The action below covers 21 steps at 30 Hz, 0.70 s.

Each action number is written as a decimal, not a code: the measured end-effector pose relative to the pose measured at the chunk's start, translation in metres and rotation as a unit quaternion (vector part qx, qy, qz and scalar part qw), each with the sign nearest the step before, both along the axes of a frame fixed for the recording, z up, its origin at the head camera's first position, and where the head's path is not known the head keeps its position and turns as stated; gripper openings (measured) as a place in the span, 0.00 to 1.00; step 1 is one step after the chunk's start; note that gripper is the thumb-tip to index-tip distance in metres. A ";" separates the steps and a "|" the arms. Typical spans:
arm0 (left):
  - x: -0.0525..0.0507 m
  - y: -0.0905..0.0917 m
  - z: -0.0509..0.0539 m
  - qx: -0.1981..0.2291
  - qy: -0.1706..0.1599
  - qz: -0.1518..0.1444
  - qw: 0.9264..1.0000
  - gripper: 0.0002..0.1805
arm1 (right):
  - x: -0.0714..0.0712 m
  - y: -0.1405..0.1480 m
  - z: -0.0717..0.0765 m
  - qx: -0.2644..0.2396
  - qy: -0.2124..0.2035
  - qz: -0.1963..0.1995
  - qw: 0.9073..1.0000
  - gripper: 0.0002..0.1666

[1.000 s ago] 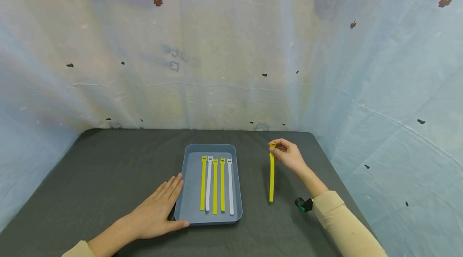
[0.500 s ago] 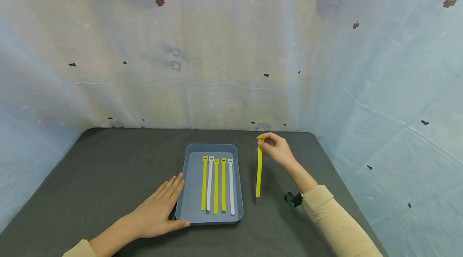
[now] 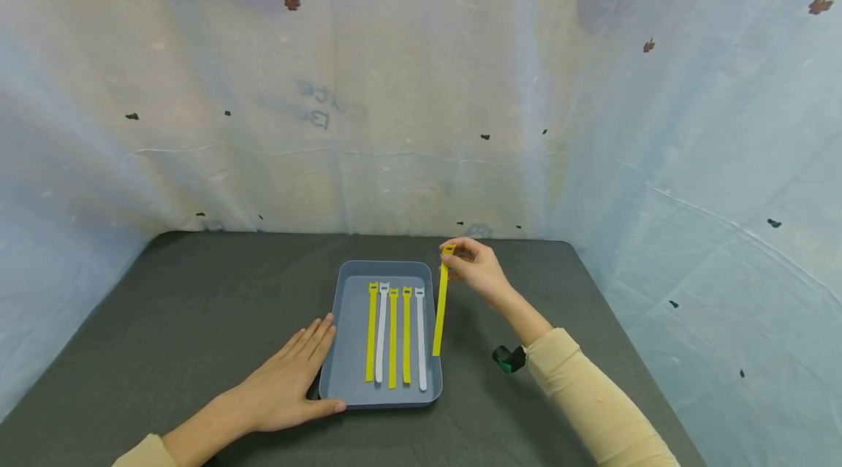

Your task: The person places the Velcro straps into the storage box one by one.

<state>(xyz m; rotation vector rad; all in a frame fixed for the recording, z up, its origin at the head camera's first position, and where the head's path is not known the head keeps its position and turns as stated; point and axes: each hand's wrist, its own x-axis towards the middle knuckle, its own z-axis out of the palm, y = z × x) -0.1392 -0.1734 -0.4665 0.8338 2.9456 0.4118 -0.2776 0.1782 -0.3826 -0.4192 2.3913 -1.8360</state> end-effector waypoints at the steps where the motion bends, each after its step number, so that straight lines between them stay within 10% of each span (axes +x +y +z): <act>1: 0.000 0.000 0.000 -0.001 0.001 -0.001 1.000 0.65 | 0.000 -0.003 0.000 -0.002 -0.001 0.003 1.000 0.14; 21: 0.000 0.000 0.001 -0.002 -0.004 -0.001 1.000 0.65 | 0.001 -0.061 -0.004 -0.034 -0.010 0.057 0.998 0.14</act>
